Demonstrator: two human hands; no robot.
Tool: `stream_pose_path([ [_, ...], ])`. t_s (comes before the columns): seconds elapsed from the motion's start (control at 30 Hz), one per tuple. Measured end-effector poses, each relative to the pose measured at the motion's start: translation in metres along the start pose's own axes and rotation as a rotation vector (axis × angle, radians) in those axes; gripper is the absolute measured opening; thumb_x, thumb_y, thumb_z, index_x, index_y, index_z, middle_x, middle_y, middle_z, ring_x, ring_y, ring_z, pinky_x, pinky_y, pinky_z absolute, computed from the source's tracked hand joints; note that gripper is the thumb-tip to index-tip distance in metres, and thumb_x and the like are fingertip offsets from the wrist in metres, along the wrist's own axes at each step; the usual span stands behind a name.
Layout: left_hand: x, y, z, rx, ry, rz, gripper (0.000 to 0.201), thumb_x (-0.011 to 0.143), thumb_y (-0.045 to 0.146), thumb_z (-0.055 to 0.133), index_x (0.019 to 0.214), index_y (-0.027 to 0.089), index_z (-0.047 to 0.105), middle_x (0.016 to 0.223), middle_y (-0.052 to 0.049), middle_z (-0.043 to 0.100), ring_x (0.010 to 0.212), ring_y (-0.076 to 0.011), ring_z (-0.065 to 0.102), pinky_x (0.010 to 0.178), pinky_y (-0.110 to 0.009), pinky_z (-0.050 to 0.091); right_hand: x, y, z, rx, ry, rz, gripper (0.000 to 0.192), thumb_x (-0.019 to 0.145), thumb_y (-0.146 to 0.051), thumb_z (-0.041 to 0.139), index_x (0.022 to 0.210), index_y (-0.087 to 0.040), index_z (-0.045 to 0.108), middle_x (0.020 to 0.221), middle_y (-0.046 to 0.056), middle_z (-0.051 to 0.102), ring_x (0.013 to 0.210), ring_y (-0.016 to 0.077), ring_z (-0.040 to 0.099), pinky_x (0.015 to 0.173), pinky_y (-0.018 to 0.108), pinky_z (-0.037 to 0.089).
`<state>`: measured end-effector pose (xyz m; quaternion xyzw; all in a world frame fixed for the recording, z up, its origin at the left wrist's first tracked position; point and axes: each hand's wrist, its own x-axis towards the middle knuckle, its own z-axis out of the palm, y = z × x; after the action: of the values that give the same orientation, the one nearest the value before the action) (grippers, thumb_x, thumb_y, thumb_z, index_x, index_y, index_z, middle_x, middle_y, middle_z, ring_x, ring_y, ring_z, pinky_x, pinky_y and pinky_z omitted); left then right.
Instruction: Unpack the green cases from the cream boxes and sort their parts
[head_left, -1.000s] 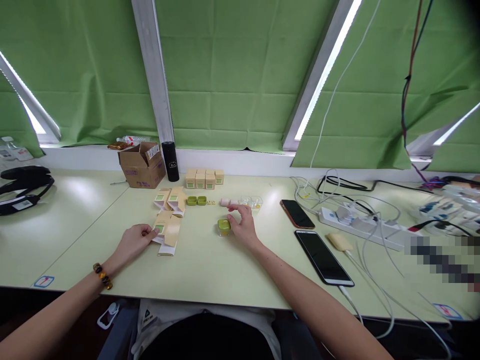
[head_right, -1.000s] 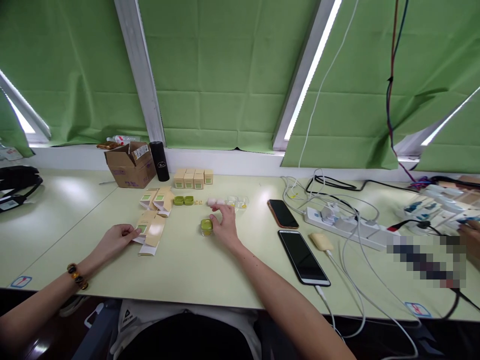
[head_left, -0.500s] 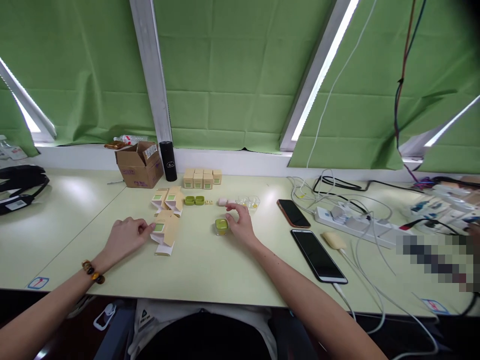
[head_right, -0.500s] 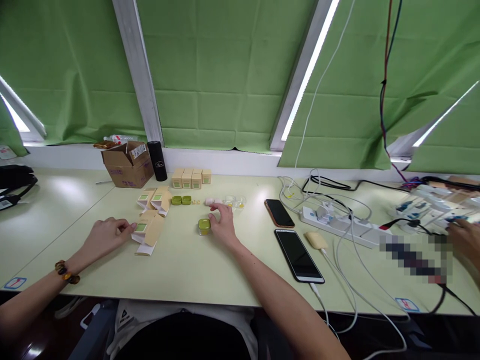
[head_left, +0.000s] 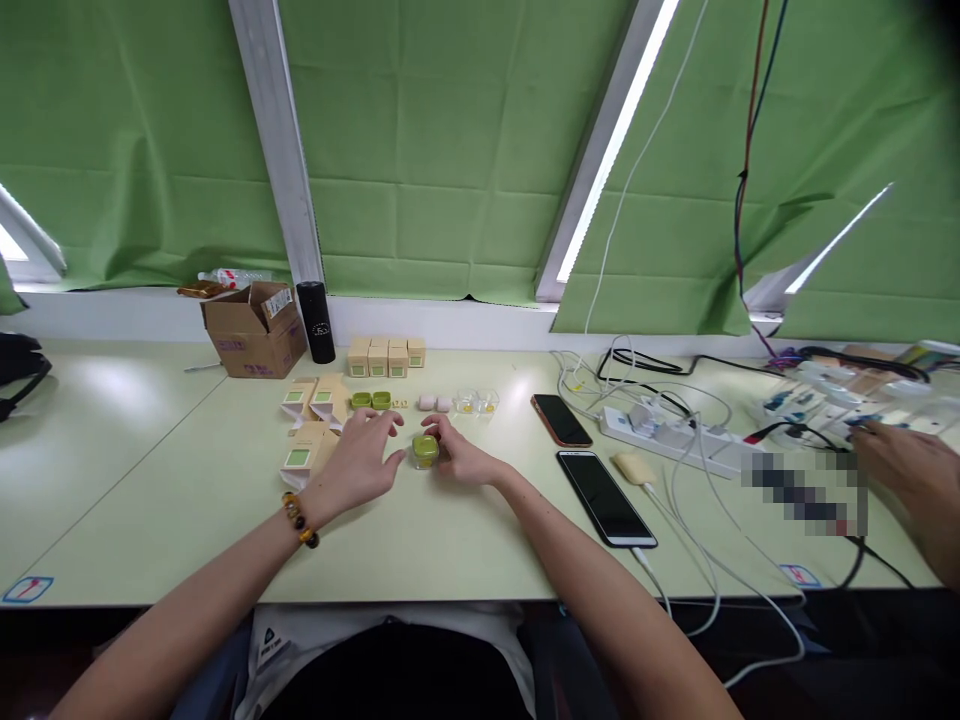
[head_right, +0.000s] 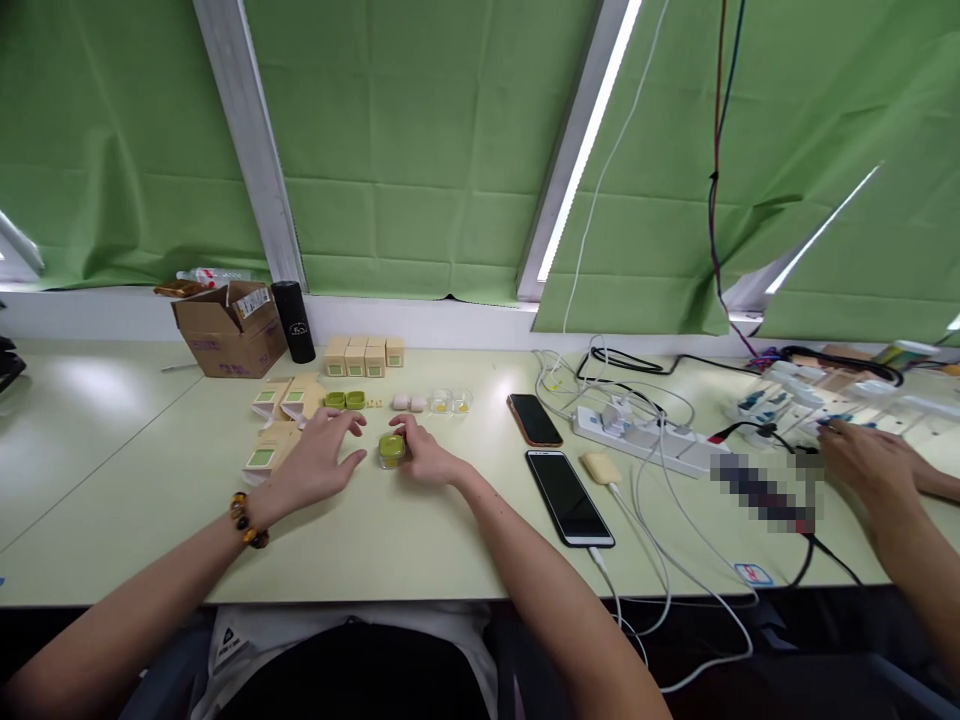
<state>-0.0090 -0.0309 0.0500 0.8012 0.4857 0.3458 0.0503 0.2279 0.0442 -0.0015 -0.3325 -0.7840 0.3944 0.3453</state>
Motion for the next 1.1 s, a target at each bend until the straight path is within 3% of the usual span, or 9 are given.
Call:
stream_pose_path([
  [0.13,0.011,-0.003,0.027,-0.124,-0.097,-0.027,0.044,0.079,0.017,0.069,0.122,0.027,0.062,0.115,-0.013,0.069,0.119,-0.0383,0.056,0.096,-0.053,0.050,0.000,0.001,0.005,0.011,0.013,0.017,0.066,0.062,-0.020,0.083,0.121,-0.027,0.054,0.103,0.000,0.067,0.085,0.0182,0.063,0.078,0.034,0.054],
  [0.23,0.016,-0.011,0.033,-0.211,-0.164,-0.039,0.056,0.075,0.009,0.064,0.128,0.026,0.059,0.131,-0.014,0.064,0.127,-0.0376,0.055,0.105,-0.056,0.048,0.002,0.002,0.006,0.088,-0.008,0.045,0.064,0.068,-0.023,0.082,0.124,-0.027,0.052,0.103,0.000,0.068,0.087,0.0181,0.064,0.077,0.034,0.054],
  [0.4,0.029,-0.020,0.035,-0.401,-0.217,-0.028,0.072,0.073,0.006,0.060,0.142,0.025,0.051,0.140,-0.014,0.059,0.121,-0.0306,0.061,0.099,-0.046,0.053,0.008,-0.001,0.006,0.341,0.076,0.050,0.060,0.072,-0.034,0.087,0.119,-0.027,0.050,0.097,-0.001,0.069,0.085,0.0180,0.067,0.073,0.034,0.057],
  [0.6,0.030,-0.014,0.046,-0.561,-0.065,-0.092,0.064,0.085,0.024,0.074,0.142,0.026,0.046,0.146,-0.014,0.054,0.121,-0.0274,0.060,0.095,-0.042,0.053,0.011,-0.011,0.010,0.577,0.193,0.050,0.060,0.074,-0.045,0.091,0.116,-0.029,0.051,0.095,-0.001,0.073,0.082,0.0194,0.073,0.070,0.036,0.062],
  [0.73,0.020,-0.008,0.054,-0.382,0.075,-0.090,0.067,0.085,0.035,0.081,0.141,0.025,0.045,0.141,-0.014,0.053,0.117,-0.0283,0.059,0.100,-0.046,0.052,0.011,-0.016,0.020,0.589,0.278,0.038,0.061,0.072,-0.048,0.093,0.114,-0.029,0.053,0.089,-0.002,0.072,0.077,0.0182,0.071,0.067,0.034,0.061],
  [0.87,0.014,-0.006,0.058,-0.321,0.179,-0.026,0.053,0.090,0.035,0.076,0.136,0.023,0.050,0.133,-0.014,0.057,0.119,-0.0296,0.058,0.105,-0.049,0.049,0.007,-0.023,0.029,0.562,0.334,-0.005,0.060,0.073,-0.051,0.092,0.116,-0.030,0.054,0.087,-0.003,0.068,0.078,0.0185,0.070,0.070,0.035,0.060],
  [0.97,0.018,-0.009,0.061,-0.585,0.223,-0.165,0.052,0.092,0.043,0.075,0.135,0.022,0.053,0.130,-0.014,0.062,0.113,-0.0265,0.062,0.102,-0.045,0.052,0.003,-0.030,0.028,0.567,0.329,-0.075,0.052,0.084,-0.057,0.081,0.119,-0.030,0.054,0.089,-0.001,0.069,0.082,0.0199,0.071,0.081,0.040,0.061],
  [1.1,0.025,-0.017,0.057,-1.216,0.153,-0.354,0.040,0.095,0.051,0.071,0.117,0.018,0.063,0.120,-0.014,0.071,0.105,-0.0239,0.070,0.101,-0.043,0.056,0.000,-0.033,0.022,0.542,0.390,-0.107,0.045,0.091,-0.059,0.074,0.120,-0.029,0.054,0.095,0.002,0.073,0.086,0.0216,0.071,0.081,0.040,0.058],
])
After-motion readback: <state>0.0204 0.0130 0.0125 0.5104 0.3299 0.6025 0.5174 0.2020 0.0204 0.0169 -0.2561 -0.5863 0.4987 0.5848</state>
